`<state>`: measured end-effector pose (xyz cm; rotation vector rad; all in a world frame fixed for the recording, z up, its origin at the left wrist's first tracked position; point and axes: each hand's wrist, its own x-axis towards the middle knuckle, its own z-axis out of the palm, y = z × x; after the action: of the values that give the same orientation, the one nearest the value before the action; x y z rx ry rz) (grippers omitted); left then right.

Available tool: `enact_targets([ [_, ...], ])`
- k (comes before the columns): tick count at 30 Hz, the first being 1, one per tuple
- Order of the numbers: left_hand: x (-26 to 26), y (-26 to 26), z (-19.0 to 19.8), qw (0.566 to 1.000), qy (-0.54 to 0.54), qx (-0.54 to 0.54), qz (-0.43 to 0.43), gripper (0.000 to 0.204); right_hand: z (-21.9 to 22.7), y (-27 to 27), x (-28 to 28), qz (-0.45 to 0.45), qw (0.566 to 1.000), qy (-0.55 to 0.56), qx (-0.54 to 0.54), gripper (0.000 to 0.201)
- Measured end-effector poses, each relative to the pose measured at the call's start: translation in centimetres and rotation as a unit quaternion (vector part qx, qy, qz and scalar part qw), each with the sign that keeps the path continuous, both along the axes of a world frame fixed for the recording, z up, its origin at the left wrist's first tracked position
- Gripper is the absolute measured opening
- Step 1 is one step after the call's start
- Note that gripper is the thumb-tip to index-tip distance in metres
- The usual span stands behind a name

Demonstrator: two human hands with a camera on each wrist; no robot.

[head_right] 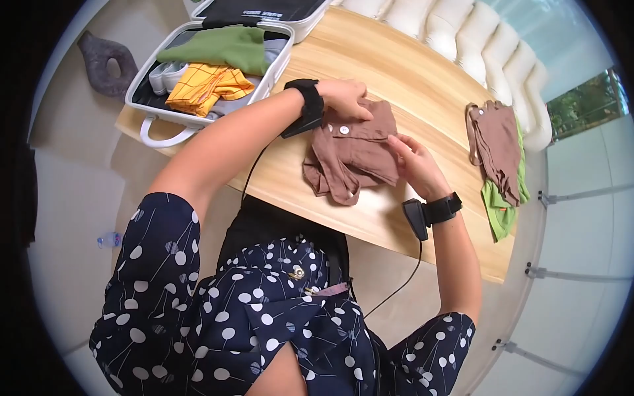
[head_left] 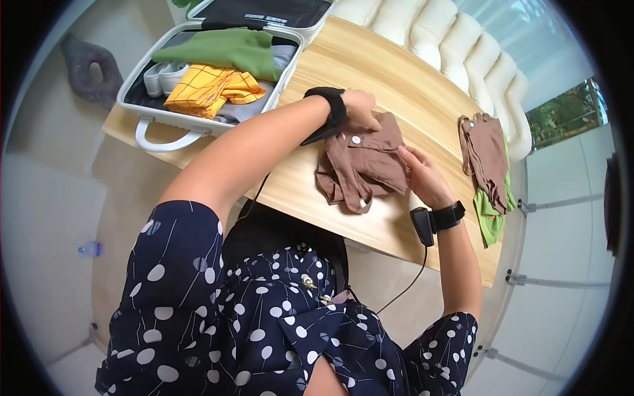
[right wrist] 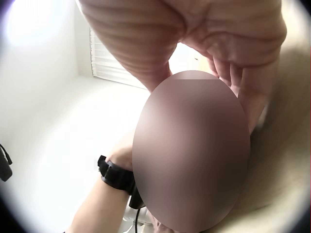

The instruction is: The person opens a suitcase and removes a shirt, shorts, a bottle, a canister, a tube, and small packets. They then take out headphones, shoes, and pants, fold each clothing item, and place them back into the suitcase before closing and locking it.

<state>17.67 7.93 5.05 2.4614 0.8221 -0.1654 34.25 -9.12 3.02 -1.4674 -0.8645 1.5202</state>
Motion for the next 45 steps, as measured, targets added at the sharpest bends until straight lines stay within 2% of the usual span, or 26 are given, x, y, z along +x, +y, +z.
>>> enact_targets([
  [1, -0.3, 0.3, -0.6, 0.998, -0.044, -0.028, 0.020, 0.061, 0.2, -0.6, 0.2, -0.019, 1.000, -0.003, -0.006, 0.040],
  [4, -0.7, 1.0, -0.5, 0.999, 0.021, -0.012, -0.026, 0.051, 0.6, -2.5, 0.3, -0.040, 0.999, 0.017, -0.028, 0.041],
  [6, -1.4, 1.2, -0.9, 1.000, 0.000, -0.015, -0.023, 0.045, 1.2, -3.6, 0.1, -0.038, 0.998, 0.037, -0.037, 0.042],
  [9, -1.6, 0.8, -1.1, 0.998, -0.030, -0.048, 0.017, 0.042, 1.8, -5.4, -1.8, -0.079, 0.986, 0.130, -0.073, 0.038],
  [12, -2.7, 0.1, -1.1, 0.981, -0.078, -0.158, 0.081, 0.047, 1.1, -6.5, -3.4, -0.090, 0.975, 0.190, -0.075, 0.033],
  [14, -3.0, -0.3, -1.6, 0.971, -0.083, -0.200, 0.101, 0.052, 1.2, -6.2, -5.2, -0.112, 0.969, 0.206, -0.081, 0.023],
  [17, -4.1, -1.5, 0.5, 0.976, -0.076, -0.174, 0.110, 0.051, 0.6, -5.3, -6.4, -0.115, 0.971, 0.194, -0.081, 0.019],
  [19, -4.8, -1.5, 1.2, 0.987, -0.114, -0.063, 0.088, 0.052, -0.4, -4.2, -6.5, -0.180, 0.977, 0.118, 0.002, 0.017],
  [22, -7.5, -2.2, 6.5, 0.976, -0.154, -0.051, 0.143, 0.050, 2.7, -2.6, -6.8, -0.155, 0.982, 0.105, 0.017, 0.016],
  [23, -8.5, -0.6, 7.0, 0.975, -0.185, -0.066, 0.106, 0.047, 3.8, -1.6, -7.3, -0.158, 0.981, 0.100, 0.046, 0.017],
  [24, -9.7, 0.2, 8.2, 0.971, -0.216, -0.079, 0.068, 0.045, 4.6, -0.5, -7.5, -0.124, 0.981, 0.126, 0.080, 0.016],
  [26, -12.9, 0.5, 11.0, 0.955, -0.238, -0.035, 0.171, 0.039, 7.2, 2.0, -9.3, -0.102, 0.983, 0.108, 0.110, 0.016],
  [28, -15.7, 2.0, 12.4, 0.948, -0.263, 0.001, 0.180, 0.034, 8.4, 5.1, -9.9, -0.027, 0.987, 0.094, 0.127, 0.017],
  [29, -16.4, 2.2, 13.6, 0.951, -0.232, -0.009, 0.206, 0.024, 9.3, 6.4, -11.4, -0.005, 0.984, 0.096, 0.150, 0.017],
  [31, -18.7, 4.1, 13.9, 0.938, -0.266, -0.049, 0.216, 0.019, 9.8, 9.7, -13.4, 0.025, 0.983, 0.096, 0.156, 0.020],
  [32, -20.5, 5.4, 13.3, 0.920, -0.329, -0.079, 0.199, 0.020, 9.9, 11.2, -14.2, 0.052, 0.981, 0.092, 0.163, 0.020],
  [33, -21.5, 4.8, 13.6, 0.868, -0.425, -0.165, 0.195, 0.014, 9.9, 12.7, -15.0, 0.054, 0.980, 0.094, 0.165, 0.020],
  [34, -22.9, 5.2, 13.3, 0.869, -0.425, -0.162, 0.196, 0.014, 9.7, 14.1, -15.8, 0.069, 0.982, 0.084, 0.154, 0.020],
  [36, -25.7, 6.6, 11.6, 0.856, -0.386, -0.098, 0.331, 0.031, 9.4, 15.8, -17.4, 0.084, 0.983, 0.075, 0.144, 0.021],
  [38, -27.2, 7.9, 9.2, 0.842, -0.381, -0.141, 0.356, 0.031, 8.9, 17.1, -18.8, 0.061, 0.986, 0.067, 0.138, 0.023],
  [39, -27.8, 8.4, 8.1, 0.863, -0.330, -0.139, 0.358, 0.039, 8.0, 18.2, -18.5, 0.105, 0.985, 0.021, 0.132, 0.029],
  [40, -28.2, 8.8, 6.9, 0.881, -0.278, -0.137, 0.358, 0.047, 6.6, 19.1, -18.3, 0.105, 0.986, 0.021, 0.132, 0.029],
  [41, -28.3, 8.9, 5.7, 0.898, -0.223, -0.007, 0.380, 0.054, 5.1, 20.1, -18.1, 0.120, 0.986, -0.008, 0.113, 0.032],
  [42, -28.3, 9.0, 4.6, 0.896, -0.165, 0.124, 0.394, 0.061, 5.2, 20.3, -18.3, 0.135, 0.985, -0.039, 0.097, 0.035],
  [44, -28.6, 9.4, 3.2, 0.905, -0.215, 0.140, 0.340, 0.065, 5.7, 19.3, -18.0, 0.162, 0.980, -0.069, 0.092, 0.039],
  [45, -28.1, 8.6, 3.5, 0.922, -0.152, 0.185, 0.304, 0.061, 6.0, 18.6, -18.3, 0.186, 0.958, -0.142, 0.166, 0.040],
])
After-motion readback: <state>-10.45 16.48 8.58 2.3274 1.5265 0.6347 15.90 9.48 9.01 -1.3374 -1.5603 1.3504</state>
